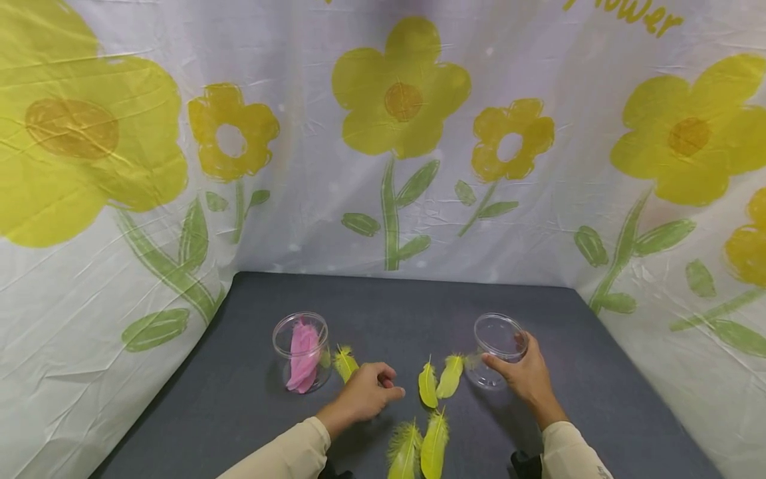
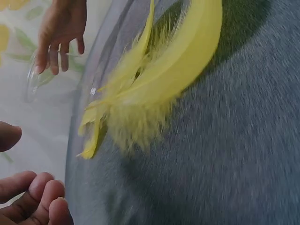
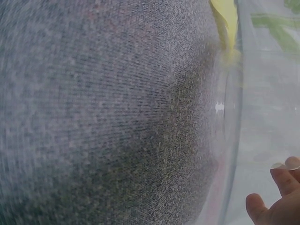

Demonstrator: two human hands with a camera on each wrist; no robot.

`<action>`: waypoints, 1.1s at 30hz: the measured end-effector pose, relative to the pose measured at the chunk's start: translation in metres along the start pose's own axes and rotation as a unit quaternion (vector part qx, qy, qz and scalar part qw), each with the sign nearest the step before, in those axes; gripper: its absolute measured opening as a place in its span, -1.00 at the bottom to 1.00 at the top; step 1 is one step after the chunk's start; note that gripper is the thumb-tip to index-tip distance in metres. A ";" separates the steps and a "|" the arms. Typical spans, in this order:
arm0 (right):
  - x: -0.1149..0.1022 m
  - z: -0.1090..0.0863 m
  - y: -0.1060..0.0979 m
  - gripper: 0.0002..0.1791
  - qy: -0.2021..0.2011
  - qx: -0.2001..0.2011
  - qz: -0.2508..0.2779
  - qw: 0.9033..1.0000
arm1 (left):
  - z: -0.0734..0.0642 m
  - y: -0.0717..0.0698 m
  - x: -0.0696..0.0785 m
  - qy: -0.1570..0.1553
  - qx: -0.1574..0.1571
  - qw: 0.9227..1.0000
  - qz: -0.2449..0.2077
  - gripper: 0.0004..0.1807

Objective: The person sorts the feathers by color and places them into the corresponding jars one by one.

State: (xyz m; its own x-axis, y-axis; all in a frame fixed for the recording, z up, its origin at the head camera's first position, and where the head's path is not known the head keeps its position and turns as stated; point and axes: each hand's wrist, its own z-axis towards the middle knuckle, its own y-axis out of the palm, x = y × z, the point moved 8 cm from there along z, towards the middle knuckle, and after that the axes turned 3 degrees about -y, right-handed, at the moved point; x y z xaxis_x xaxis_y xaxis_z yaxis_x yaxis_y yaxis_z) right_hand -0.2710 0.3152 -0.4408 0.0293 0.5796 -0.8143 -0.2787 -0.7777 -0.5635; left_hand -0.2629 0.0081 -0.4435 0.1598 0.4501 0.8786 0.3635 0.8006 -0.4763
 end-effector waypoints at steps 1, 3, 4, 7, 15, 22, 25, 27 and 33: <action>0.000 0.000 0.000 0.25 0.000 0.000 0.001 1.000 | 0.001 0.004 -0.001 -0.004 -0.008 1.000 -0.002 -0.62; 0.000 0.000 0.000 0.25 -0.001 0.000 0.002 1.000 | 0.003 0.011 -0.004 -0.019 -0.021 1.000 -0.005 -0.62; 0.000 0.000 0.000 0.26 -0.001 0.000 0.001 1.000 | 0.004 0.014 -0.006 -0.026 -0.027 0.999 -0.007 -0.62; 0.000 -0.001 0.000 0.26 -0.002 0.000 0.001 1.000 | 0.006 0.025 -0.010 -0.049 -0.045 0.998 -0.012 -0.64; 0.001 -0.001 0.000 0.28 0.004 -0.007 -0.006 1.000 | 0.012 0.048 -0.014 -0.087 -0.080 0.993 -0.018 -0.68; 0.000 0.002 0.000 0.27 0.000 -0.003 -0.003 1.000 | 0.013 0.058 -0.015 -0.093 -0.093 0.991 -0.007 -0.79; 0.000 0.002 -0.001 0.26 -0.003 0.003 -0.002 1.000 | 0.014 0.060 -0.015 -0.093 -0.093 0.991 0.002 -0.81; 0.000 0.003 -0.002 0.26 -0.003 0.005 -0.004 1.000 | 0.014 0.061 -0.014 -0.090 -0.089 0.992 0.014 -0.82; 0.000 0.003 -0.001 0.26 -0.005 0.000 -0.011 1.000 | 0.015 0.064 -0.012 -0.085 -0.066 0.993 0.058 -0.89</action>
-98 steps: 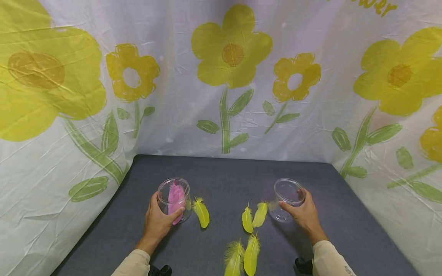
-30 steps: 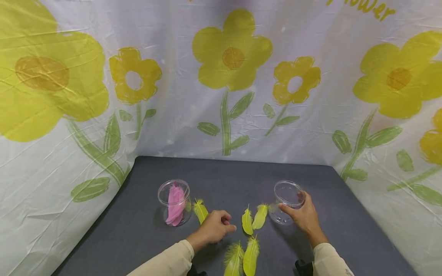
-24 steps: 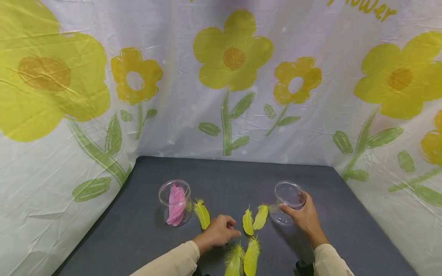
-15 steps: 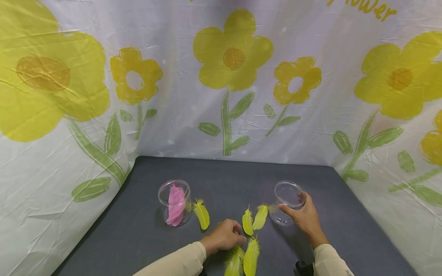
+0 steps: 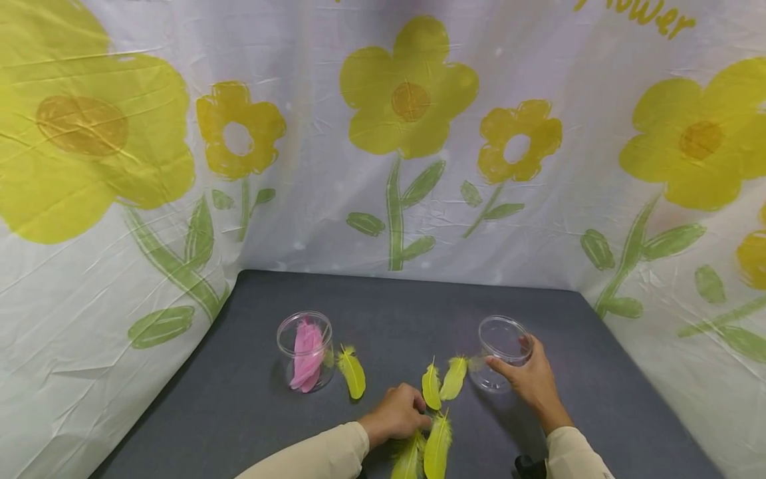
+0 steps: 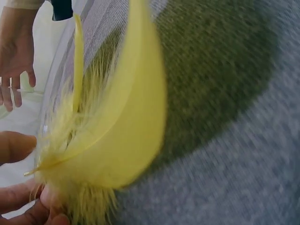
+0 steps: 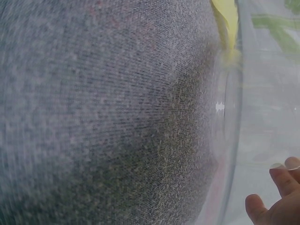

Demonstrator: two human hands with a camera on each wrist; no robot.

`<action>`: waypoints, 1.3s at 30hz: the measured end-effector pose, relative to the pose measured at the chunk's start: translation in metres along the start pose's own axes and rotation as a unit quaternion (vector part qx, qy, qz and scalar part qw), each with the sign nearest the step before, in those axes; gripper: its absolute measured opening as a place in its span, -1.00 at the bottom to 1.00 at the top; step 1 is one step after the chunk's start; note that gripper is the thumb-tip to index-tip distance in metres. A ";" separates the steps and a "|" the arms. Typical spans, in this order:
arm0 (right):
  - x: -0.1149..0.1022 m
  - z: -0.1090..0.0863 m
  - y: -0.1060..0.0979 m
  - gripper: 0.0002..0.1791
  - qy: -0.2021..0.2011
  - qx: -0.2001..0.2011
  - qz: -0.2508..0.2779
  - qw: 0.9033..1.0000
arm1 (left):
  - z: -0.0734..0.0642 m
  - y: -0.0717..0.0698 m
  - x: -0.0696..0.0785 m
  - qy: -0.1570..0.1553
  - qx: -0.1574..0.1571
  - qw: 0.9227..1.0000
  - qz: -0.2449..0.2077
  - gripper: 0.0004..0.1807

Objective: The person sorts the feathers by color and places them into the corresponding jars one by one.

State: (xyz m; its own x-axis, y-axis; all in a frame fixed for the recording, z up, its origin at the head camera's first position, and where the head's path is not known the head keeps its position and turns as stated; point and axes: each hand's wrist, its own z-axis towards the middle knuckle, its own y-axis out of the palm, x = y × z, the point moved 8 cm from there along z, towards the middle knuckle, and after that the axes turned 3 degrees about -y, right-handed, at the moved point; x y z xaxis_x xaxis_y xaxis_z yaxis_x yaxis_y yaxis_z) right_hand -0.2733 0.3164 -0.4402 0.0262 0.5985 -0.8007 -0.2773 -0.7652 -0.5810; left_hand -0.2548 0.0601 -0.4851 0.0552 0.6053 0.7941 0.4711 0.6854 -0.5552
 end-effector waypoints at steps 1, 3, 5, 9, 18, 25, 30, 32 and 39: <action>0.000 0.000 0.000 0.27 0.000 0.000 0.000 1.000 | -0.001 0.001 0.000 0.001 0.005 1.000 0.005 -0.88; 0.001 -0.001 0.001 0.27 0.000 -0.001 0.001 1.000 | -0.002 0.002 0.001 0.000 0.010 1.000 0.015 -0.83; 0.002 -0.001 0.001 0.27 0.000 -0.003 0.002 1.000 | -0.004 0.002 0.002 0.005 0.016 1.000 0.025 -0.77; 0.002 -0.002 0.001 0.27 0.001 -0.006 0.005 1.000 | -0.004 0.001 0.002 0.026 0.028 0.999 0.038 -0.69; 0.001 -0.002 0.001 0.27 0.004 -0.007 0.006 1.000 | -0.006 -0.004 -0.004 0.014 0.004 1.000 0.010 -0.79; 0.001 -0.002 0.001 0.27 0.002 -0.007 0.013 1.000 | -0.012 -0.007 -0.007 0.011 -0.040 0.999 -0.022 -0.61; 0.000 -0.001 0.000 0.27 0.001 -0.009 0.016 1.000 | -0.014 -0.012 -0.007 0.008 -0.058 0.998 -0.027 -0.80; -0.001 -0.002 0.000 0.28 0.003 -0.013 0.012 1.000 | -0.015 -0.013 -0.008 0.002 -0.063 0.998 -0.029 -0.83; -0.001 -0.003 0.001 0.28 0.008 -0.018 -0.004 1.000 | -0.017 -0.010 -0.013 -0.034 -0.075 0.994 -0.077 -0.80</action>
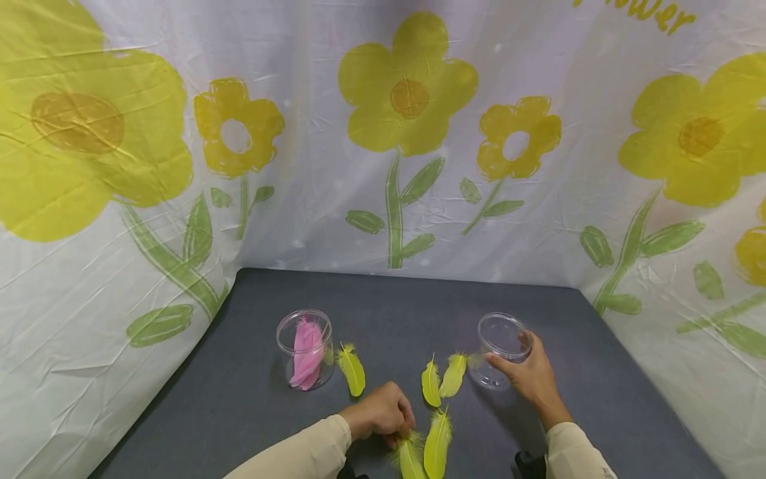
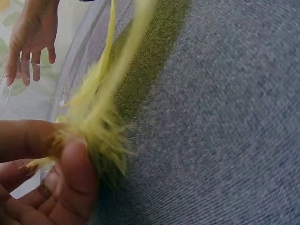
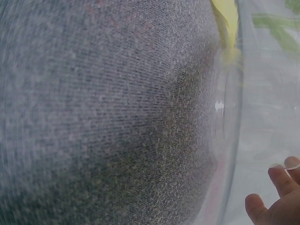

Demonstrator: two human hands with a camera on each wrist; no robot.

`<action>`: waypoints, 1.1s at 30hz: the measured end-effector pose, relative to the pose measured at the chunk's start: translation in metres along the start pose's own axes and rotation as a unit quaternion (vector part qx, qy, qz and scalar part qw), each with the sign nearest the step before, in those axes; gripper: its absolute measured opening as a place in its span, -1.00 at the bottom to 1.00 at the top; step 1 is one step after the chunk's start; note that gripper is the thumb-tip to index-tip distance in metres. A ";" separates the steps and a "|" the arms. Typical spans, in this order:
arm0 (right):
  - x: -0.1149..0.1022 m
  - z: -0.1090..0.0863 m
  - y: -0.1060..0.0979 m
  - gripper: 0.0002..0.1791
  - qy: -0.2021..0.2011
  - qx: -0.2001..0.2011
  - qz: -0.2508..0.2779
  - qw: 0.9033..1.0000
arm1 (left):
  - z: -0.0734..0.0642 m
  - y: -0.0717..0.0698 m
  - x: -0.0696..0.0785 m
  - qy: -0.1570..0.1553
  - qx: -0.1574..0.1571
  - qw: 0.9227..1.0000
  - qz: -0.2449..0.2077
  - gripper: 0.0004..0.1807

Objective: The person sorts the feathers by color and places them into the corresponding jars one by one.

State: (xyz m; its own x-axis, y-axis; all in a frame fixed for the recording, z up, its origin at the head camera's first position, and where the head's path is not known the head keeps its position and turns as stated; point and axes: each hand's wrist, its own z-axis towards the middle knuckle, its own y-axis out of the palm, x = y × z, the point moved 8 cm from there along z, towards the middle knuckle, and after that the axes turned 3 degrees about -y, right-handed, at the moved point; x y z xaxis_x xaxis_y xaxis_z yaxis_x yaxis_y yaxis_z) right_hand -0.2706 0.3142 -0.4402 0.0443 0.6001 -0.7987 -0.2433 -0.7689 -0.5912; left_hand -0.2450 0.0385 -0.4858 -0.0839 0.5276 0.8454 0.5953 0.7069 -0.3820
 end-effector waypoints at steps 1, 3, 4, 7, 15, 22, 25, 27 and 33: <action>0.000 0.000 0.000 0.29 0.000 -0.001 -0.001 1.000 | 0.000 0.001 0.000 -0.003 -0.001 1.000 -0.007 -0.80; 0.001 -0.001 0.000 0.29 0.000 -0.001 -0.001 1.000 | 0.000 0.001 0.000 -0.003 -0.002 1.000 -0.022 -0.81; 0.001 -0.001 0.000 0.28 0.000 -0.001 -0.002 1.000 | 0.000 0.001 0.001 -0.002 -0.004 0.999 -0.032 -0.82; 0.002 -0.001 -0.001 0.28 -0.001 0.001 -0.002 1.000 | 0.000 -0.001 0.004 0.007 -0.004 0.998 -0.059 -0.84; 0.002 0.000 -0.003 0.27 -0.008 0.006 0.006 1.000 | -0.001 -0.021 0.031 0.053 0.045 0.993 -0.098 -0.91; 0.002 0.001 -0.002 0.29 -0.005 0.004 0.002 1.000 | -0.006 -0.049 0.064 0.109 0.087 0.981 -0.135 -0.91; 0.002 0.002 -0.001 0.29 -0.005 0.005 0.002 1.000 | -0.008 -0.059 0.076 0.119 0.096 0.977 -0.152 -0.91; 0.002 0.003 0.000 0.29 -0.006 0.007 0.005 1.000 | -0.010 -0.064 0.085 0.127 0.105 0.974 -0.155 -0.90; 0.001 0.002 0.001 0.28 -0.003 0.014 0.010 1.000 | -0.007 -0.076 0.110 0.148 0.145 0.970 -0.127 -0.92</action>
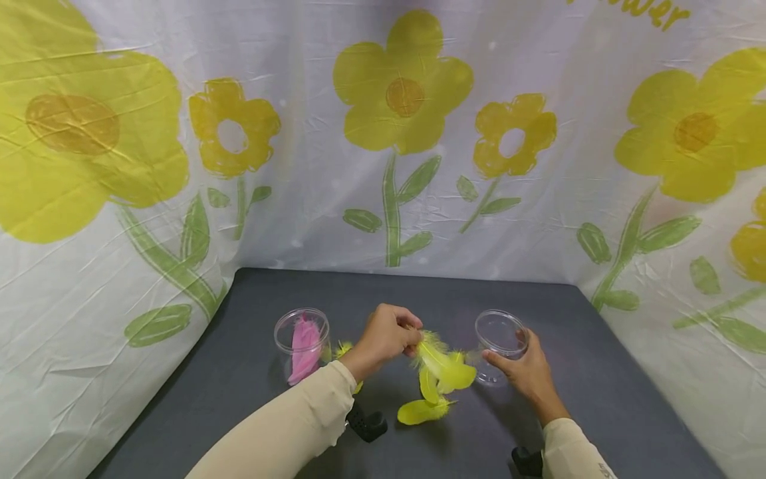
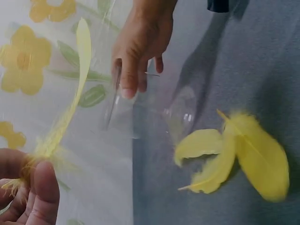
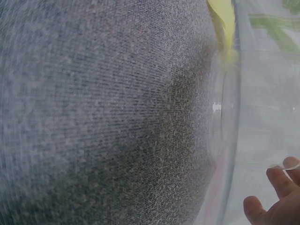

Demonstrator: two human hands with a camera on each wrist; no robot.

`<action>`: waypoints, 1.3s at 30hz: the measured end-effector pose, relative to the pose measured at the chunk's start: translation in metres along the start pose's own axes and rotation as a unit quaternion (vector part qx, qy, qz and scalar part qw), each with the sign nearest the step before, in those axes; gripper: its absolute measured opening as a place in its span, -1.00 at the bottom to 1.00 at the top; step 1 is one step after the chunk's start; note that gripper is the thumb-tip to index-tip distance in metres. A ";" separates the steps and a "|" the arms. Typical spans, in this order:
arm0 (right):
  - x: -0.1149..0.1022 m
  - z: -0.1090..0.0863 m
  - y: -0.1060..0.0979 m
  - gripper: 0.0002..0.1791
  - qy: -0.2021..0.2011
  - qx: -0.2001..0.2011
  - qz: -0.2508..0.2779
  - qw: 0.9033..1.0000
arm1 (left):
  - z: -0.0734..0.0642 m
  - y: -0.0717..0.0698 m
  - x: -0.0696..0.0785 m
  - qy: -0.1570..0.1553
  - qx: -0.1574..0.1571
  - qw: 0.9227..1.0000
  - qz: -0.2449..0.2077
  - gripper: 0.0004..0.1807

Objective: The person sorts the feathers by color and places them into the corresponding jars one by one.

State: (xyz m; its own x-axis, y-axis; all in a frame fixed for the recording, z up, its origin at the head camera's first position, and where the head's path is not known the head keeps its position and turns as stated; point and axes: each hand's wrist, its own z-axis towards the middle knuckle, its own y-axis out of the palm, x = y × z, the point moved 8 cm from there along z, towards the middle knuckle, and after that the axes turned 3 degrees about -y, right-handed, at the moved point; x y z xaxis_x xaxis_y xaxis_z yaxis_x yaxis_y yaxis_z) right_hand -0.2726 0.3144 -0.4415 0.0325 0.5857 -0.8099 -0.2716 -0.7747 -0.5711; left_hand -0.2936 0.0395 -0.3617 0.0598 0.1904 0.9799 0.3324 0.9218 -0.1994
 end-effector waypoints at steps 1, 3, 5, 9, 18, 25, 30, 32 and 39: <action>0.000 0.000 0.000 0.27 0.001 0.001 0.000 1.000 | 0.003 0.001 0.003 0.000 0.005 1.000 0.006 -0.92; 0.000 0.000 0.000 0.25 0.003 0.002 -0.003 1.000 | 0.007 0.002 0.009 0.002 0.016 1.000 0.018 -0.91; 0.000 0.000 -0.001 0.22 0.004 0.003 -0.008 1.000 | 0.011 0.004 0.016 0.006 0.026 0.999 0.026 -0.91; 0.001 0.002 -0.002 0.17 0.004 0.004 -0.017 1.000 | 0.019 0.010 0.030 0.023 0.049 0.997 0.053 -0.90; 0.001 0.000 0.001 0.24 0.006 -0.009 -0.021 1.000 | 0.035 0.031 0.050 0.058 0.073 0.991 0.095 -0.90; 0.007 -0.002 0.003 0.26 0.021 -0.021 -0.015 0.999 | 0.046 0.046 0.061 0.090 0.090 0.982 0.139 -0.88; 0.007 0.001 0.001 0.26 0.022 -0.012 0.002 1.000 | 0.052 0.054 0.066 0.102 0.096 0.977 0.159 -0.88; 0.005 0.002 0.000 0.25 0.017 -0.010 0.009 1.000 | 0.055 0.058 0.065 0.101 0.096 0.977 0.161 -0.88; 0.003 0.002 -0.002 0.26 0.004 -0.012 0.005 1.000 | 0.060 0.069 0.058 0.102 0.086 0.978 0.159 -0.86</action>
State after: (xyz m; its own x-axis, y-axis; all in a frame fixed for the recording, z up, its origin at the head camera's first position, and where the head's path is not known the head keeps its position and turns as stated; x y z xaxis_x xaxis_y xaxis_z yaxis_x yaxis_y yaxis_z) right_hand -0.2734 0.3184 -0.4422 0.0370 0.5756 -0.8169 -0.2495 -0.7863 -0.5653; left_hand -0.3236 0.1344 -0.3186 0.3272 0.4223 0.8453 0.1036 0.8731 -0.4764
